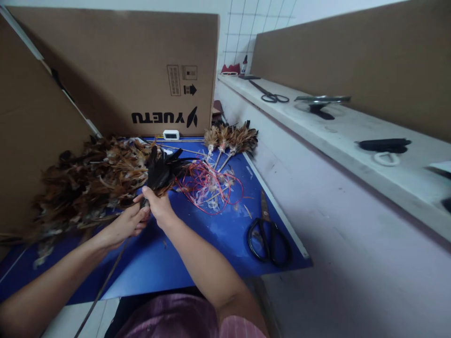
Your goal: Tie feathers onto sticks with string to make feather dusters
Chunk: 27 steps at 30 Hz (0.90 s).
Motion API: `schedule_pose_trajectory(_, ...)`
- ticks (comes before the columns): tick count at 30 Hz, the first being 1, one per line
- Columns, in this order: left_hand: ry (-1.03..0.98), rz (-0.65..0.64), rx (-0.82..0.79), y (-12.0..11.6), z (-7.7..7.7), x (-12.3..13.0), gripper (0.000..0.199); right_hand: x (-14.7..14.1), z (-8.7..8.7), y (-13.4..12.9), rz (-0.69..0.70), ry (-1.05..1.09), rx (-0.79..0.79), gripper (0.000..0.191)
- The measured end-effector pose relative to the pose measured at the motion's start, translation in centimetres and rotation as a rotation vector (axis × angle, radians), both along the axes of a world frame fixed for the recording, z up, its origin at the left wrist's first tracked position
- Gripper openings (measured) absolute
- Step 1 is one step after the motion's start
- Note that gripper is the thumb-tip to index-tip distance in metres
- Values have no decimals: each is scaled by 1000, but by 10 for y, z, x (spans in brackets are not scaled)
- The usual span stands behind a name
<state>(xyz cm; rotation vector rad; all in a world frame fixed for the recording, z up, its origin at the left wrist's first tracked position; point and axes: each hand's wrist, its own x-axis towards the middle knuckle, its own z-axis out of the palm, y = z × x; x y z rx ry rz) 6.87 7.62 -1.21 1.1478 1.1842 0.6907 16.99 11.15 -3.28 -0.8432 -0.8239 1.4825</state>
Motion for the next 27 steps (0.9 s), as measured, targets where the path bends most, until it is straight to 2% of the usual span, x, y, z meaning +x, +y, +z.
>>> schedule_pose_trajectory(7, -109, -33, -74, 1, 4, -1, 36, 0, -6, 1, 19, -47, -22, 44)
schedule_pose_trajectory(13, -343, -61, -265, 8, 8, -10, 19, 5, -3, -1, 77, -126, -50, 51)
schedule_pose_trajectory(21, -473, -87, -340, 15, -2, -14, 17, 4, -8, 2, 99, -90, -9, 43)
schedule_pose_trajectory(27, -529, -158, -468, 22, -7, -21, 26, 4, -9, 5, 126, -35, 65, 40)
